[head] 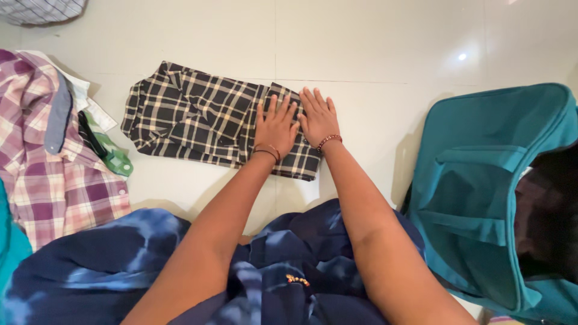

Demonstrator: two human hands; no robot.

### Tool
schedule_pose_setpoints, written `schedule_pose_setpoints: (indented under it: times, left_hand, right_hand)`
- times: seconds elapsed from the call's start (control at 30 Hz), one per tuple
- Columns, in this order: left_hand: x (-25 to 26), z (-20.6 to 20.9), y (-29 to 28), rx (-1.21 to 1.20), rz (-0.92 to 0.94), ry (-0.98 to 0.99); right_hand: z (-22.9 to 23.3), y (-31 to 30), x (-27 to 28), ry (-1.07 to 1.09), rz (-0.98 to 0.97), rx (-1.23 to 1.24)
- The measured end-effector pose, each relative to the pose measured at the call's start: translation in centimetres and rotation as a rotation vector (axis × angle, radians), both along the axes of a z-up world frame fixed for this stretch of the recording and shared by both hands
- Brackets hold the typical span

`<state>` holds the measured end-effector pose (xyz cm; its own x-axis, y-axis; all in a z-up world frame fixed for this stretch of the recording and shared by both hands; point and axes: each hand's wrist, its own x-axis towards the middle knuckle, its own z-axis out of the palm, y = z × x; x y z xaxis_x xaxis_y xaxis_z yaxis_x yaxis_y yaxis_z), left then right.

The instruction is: The person folds a plaid shirt by smoothing the fabric, folding the sleeves inward, and folding the body into a small rectangle.

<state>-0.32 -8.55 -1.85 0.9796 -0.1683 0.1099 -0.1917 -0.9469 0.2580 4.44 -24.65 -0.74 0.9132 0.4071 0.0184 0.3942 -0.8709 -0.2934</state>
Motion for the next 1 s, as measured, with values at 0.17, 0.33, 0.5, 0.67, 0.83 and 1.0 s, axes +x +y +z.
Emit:
schedule_pose_setpoints:
  times: [0.17,0.33,0.5,0.67,0.83,1.0]
  left_hand:
    - [2.4,-0.3,1.7,-0.072,0.125,0.062]
    - [3.7,-0.4,5.0,-0.011,0.196,0.071]
    - [3.2,0.7,5.8,0.01,0.286,0.175]
    - [3.1,1.5,6.4,0.024,0.343,0.277]
    - [3.6,1.2,6.8,-0.034,0.44,0.386]
    - [3.6,-1.8,10.9,-0.732,0.555,0.046]
  right_hand:
    - [0.1,0.2,-0.2,-0.003,-0.008,-0.004]
    - [0.5,0.4,0.0,0.007,-0.021,-0.01]
    - [2.2,2.4,-0.2,0.083,-0.097,-0.132]
    - [4.3,6.6,-3.6,0.079,-0.001,-0.252]
    - [6.6,9.8,-8.7,0.427,0.293,-0.315]
    - [5.2,8.7,-6.7,0.437,0.24,-0.342]
